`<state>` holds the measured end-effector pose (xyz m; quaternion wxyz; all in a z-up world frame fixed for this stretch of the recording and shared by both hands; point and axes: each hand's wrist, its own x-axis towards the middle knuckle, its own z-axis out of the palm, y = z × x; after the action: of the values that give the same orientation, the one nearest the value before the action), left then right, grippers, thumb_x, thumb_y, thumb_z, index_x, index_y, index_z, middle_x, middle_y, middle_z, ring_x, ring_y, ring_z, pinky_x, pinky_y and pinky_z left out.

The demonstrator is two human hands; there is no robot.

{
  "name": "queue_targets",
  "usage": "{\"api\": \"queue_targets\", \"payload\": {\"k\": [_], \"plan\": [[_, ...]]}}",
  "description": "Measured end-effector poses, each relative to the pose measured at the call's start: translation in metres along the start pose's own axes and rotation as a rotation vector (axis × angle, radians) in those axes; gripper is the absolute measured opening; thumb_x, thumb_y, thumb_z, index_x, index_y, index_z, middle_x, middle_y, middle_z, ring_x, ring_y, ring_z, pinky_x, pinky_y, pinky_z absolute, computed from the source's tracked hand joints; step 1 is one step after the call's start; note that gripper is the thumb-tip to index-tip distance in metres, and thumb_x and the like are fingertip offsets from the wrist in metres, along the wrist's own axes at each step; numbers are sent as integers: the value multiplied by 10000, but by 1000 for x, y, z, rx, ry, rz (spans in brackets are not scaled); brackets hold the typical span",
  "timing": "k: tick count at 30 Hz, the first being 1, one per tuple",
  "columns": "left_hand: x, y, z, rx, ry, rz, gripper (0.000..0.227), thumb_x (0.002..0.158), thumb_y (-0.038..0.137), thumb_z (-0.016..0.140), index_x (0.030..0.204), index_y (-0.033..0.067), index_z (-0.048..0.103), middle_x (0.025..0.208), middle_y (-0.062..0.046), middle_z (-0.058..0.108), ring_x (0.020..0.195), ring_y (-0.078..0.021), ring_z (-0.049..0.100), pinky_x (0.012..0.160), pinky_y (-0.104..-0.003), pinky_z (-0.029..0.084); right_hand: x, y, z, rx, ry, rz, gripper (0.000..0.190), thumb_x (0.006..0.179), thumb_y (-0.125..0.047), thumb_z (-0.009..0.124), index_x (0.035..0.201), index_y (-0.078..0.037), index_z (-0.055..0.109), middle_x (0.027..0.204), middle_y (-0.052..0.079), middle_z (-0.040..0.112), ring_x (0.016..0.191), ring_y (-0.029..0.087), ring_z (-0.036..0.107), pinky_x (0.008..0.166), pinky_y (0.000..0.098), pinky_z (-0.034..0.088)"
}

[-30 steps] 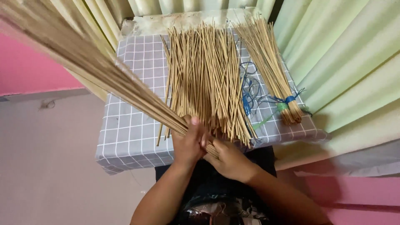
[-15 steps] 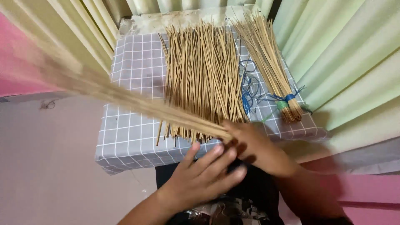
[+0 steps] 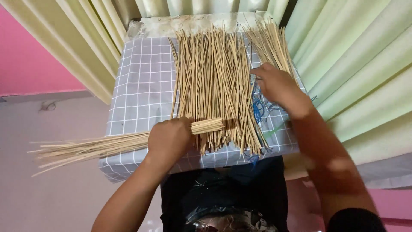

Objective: Gathering long wooden sticks into bundles and securing them with blue plastic string.

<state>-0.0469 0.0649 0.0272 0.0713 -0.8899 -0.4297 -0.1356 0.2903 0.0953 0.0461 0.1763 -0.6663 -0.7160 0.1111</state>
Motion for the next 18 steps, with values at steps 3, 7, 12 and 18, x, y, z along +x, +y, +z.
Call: {"api": "queue_targets", "payload": {"k": [3,7,12,18], "plan": [[-4,-1,11,32,60,29,246,984,266,583,787,148,672,587,-52,660,560,-292,721,510,-388,550,27,60,33,-397,-48,13,414,982,-97,582,1336,-274,705,1433,109,565,1106,427,708,892,529,581],[0,-2,15,-95,-58,-10,172,824,277,664,865,116,709,659,-92,695,651,-354,739,563,-460,565,40,83,49,-437,-12,-79,258,1001,-193,583,1184,-214,765,1258,96,692,1095,388,719,900,502,577],[-2,-11,15,-105,-77,-21,188,828,273,686,829,86,706,651,-131,701,640,-354,741,557,-429,576,42,73,7,-231,193,-3,275,995,-38,602,1180,-118,789,1116,180,753,1032,427,717,891,545,547],[-1,-15,4,-87,-30,-74,258,862,319,678,820,65,696,645,-123,689,659,-373,741,588,-466,584,78,133,-87,-218,699,-314,209,1059,-63,734,1223,-176,797,998,52,725,968,334,726,920,424,559]]}}
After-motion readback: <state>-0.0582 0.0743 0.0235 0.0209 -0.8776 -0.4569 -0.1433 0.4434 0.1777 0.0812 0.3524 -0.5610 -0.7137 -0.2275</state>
